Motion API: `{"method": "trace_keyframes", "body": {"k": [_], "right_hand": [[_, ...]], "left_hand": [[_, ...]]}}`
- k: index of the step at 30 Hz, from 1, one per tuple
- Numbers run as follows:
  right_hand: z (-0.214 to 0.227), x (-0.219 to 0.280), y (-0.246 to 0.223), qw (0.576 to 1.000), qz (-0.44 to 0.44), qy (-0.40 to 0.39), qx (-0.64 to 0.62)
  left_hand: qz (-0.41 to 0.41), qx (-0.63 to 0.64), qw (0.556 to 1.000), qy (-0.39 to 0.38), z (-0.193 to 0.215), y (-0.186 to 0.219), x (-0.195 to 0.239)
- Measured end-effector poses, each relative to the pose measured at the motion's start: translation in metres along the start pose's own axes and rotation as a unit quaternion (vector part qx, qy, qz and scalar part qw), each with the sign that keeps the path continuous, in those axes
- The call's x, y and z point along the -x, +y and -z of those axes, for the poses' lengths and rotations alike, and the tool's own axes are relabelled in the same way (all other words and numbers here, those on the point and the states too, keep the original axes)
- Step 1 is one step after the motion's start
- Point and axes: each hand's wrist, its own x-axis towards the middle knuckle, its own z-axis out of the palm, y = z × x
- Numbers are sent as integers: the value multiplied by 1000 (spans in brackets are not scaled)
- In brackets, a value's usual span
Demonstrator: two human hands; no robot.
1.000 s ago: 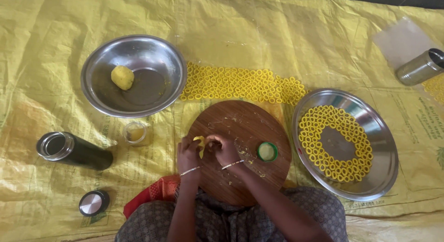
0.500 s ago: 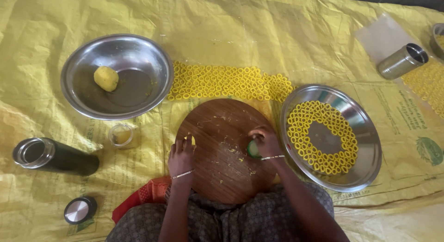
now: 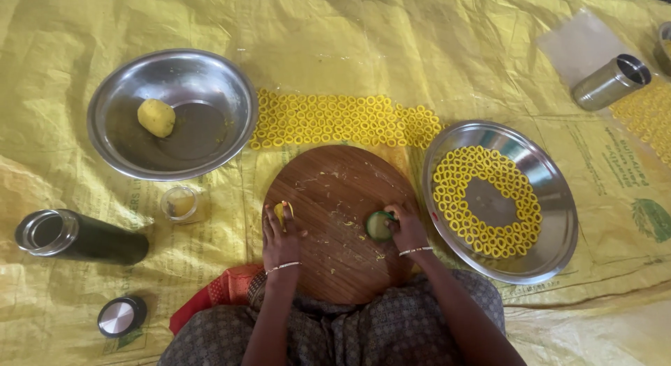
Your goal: The person sits on the floor and uses a small green cutter to press into a yellow dough ball on a wooden board, forming small ring-shaped pieces. They roll the dough into a log, cut it into rings, and place the finished pieces onto a metal tray.
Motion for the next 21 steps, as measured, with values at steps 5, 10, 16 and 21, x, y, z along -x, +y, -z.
{"method": "trace_keyframes", "body": {"k": [5, 10, 16, 21], "right_hand": [[-6, 9, 1, 999, -18, 29, -23], [-8, 11, -1, 994, 33, 82, -56], [-16, 13, 2, 995, 24, 91, -43], [-11, 5, -16, 996, 44, 78, 27]], "left_hand": [[74, 167, 982, -51, 21, 2, -1], [163, 227, 959, -52, 29, 6, -15], [175, 244, 953, 35, 8, 7, -20], [167, 243, 955, 6, 7, -3, -20]]}}
